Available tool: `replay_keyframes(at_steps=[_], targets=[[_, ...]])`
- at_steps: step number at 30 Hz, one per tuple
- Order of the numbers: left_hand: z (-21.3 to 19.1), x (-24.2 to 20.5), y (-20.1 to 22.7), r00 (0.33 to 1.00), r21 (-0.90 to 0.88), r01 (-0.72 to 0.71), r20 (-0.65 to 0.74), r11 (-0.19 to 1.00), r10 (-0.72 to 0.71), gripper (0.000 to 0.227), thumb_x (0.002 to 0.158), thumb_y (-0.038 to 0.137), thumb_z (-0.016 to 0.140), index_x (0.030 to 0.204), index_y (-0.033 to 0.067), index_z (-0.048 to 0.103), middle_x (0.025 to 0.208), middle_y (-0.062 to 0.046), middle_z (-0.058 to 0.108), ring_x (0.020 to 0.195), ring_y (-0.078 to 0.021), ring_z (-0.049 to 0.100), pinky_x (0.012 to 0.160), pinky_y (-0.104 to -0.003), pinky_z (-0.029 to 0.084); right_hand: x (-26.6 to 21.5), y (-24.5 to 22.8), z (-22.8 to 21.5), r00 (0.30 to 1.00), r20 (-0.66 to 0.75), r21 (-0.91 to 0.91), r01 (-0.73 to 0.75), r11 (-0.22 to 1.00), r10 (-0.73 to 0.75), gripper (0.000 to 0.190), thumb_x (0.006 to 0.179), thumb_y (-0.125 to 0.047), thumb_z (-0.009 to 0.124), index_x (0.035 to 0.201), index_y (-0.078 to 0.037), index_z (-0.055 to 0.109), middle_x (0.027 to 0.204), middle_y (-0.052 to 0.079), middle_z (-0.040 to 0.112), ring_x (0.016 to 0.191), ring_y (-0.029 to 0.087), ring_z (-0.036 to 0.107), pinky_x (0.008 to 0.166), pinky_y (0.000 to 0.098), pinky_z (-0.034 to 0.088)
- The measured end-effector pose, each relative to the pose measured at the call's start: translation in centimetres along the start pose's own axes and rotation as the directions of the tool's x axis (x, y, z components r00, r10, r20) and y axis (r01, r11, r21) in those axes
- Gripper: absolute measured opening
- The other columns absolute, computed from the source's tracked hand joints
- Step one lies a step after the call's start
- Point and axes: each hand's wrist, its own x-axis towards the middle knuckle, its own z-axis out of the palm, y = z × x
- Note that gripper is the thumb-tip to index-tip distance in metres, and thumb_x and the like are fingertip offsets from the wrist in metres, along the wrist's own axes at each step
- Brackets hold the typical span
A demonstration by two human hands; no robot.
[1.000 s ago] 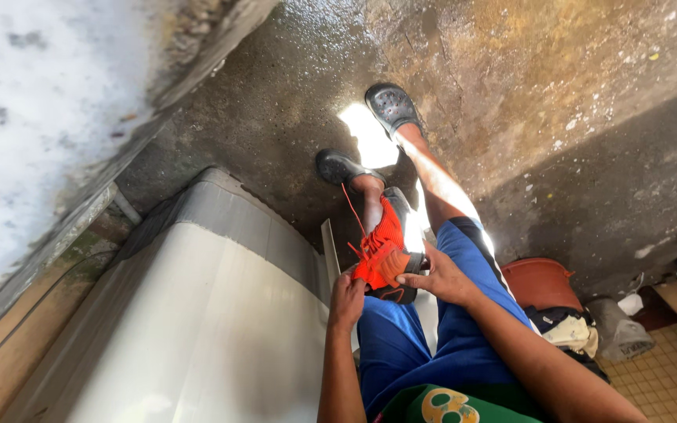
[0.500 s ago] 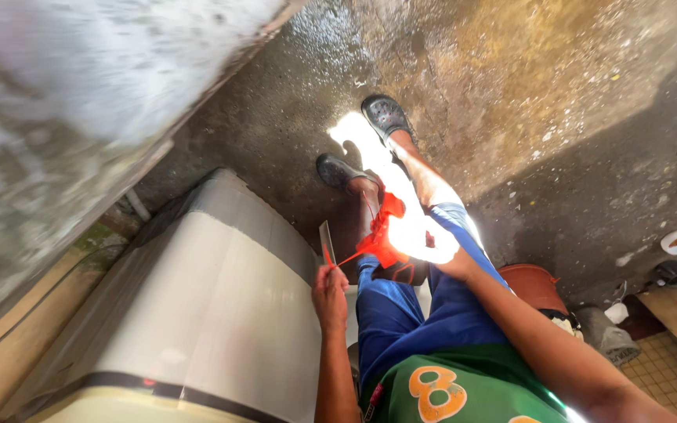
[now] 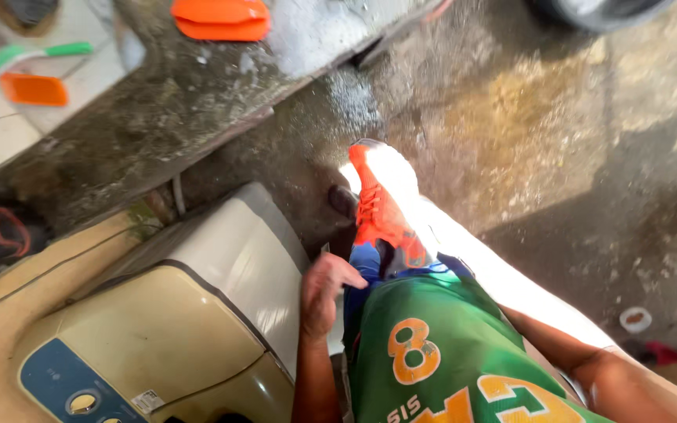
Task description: The person removes the laces from a pair of orange and black sneakers. They then use an orange brush and soapy water to scrub the soles of the shoes at a sink.
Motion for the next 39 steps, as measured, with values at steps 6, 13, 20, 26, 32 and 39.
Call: replay_keyframes(at_steps=[6,13,20,26,32,39], targets=[[1.6,0.5,10.4,0.884,0.474,-0.068,-0.379,0.878,0.273,0.015,0.099,0.011,0.064,0.111,0.0041,0.067,0.11,-0.01,0.069,0.091,-0.0191,0.07,0.076,-0.029,0.058,0.3,-7.0,-2.0,0.998,0.017,0.149,0.065,0.987,-0.068,0.038,0.098,-0.025,0.069,0.126,0.001,0.062,0.105,0.011,0.067,0.086,0.017,0.064,0.075,0.0351,0.053],[3.2,-0.4,18.0,0.805,0.846,-0.241,-0.1,0.476,0.584,0.02,0.092,0.012,0.073,0.11,0.0066,0.068,0.116,-0.011,0.063,0.104,-0.0347,0.066,0.088,-0.041,0.054,2.5,-13.6,-1.9,0.985,0.13,0.283,0.071,0.957,-0.112,0.042,0.103,-0.028,0.066,0.13,0.004,0.06,0.11,0.014,0.068,0.09,0.02,0.065,0.078,0.0387,0.053],[-0.8,-0.8,13.9,0.686,0.094,-0.426,-0.615,0.9,0.389,0.008,0.106,0.011,0.06,0.11,0.0053,0.064,0.115,-0.006,0.067,0.083,-0.0141,0.052,0.075,-0.029,0.046,6.8,-17.5,-0.7,0.934,0.306,0.479,0.019,0.877,-0.187,0.045,0.112,-0.03,0.063,0.133,0.009,0.056,0.115,0.019,0.067,0.096,0.027,0.067,0.083,0.045,0.054],[-8.6,-2.2,13.1,0.889,0.502,-0.238,-0.232,0.832,0.395,0.023,0.102,0.024,0.065,0.098,0.0017,0.065,0.085,-0.003,0.059,0.07,-0.0062,0.054,0.063,-0.021,0.043,7.6,-24.1,4.6,0.912,0.404,0.513,-0.165,0.842,-0.067,0.06,0.101,-0.03,0.06,0.144,0.011,0.048,0.141,0.027,0.06,0.126,0.033,0.062,0.109,0.0457,0.05],[-19.8,-2.9,11.4,0.862,-0.698,-0.473,-0.243,0.537,0.444,0.025,0.116,0.014,0.062,0.093,0.0043,0.064,0.085,-0.004,0.06,0.072,-0.0119,0.049,0.066,-0.023,0.043,10.0,-27.2,10.6,0.852,0.521,0.527,-0.275,0.804,-0.049,0.072,0.095,-0.038,0.066,0.147,0.007,0.043,0.145,0.024,0.057,0.133,0.035,0.058,0.113,0.0479,0.046],[-23.9,-1.9,19.7,0.741,0.45,-0.249,-0.482,0.857,0.468,0.02,0.103,0.019,0.065,0.119,0.007,0.067,0.112,-0.004,0.066,0.073,-0.0072,0.054,0.063,-0.024,0.046,12.7,-31.6,16.2,0.943,0.323,0.375,-0.048,0.926,-0.082,0.067,0.098,-0.034,0.068,0.146,0.006,0.046,0.135,0.02,0.063,0.119,0.027,0.065,0.101,0.0424,0.055]])
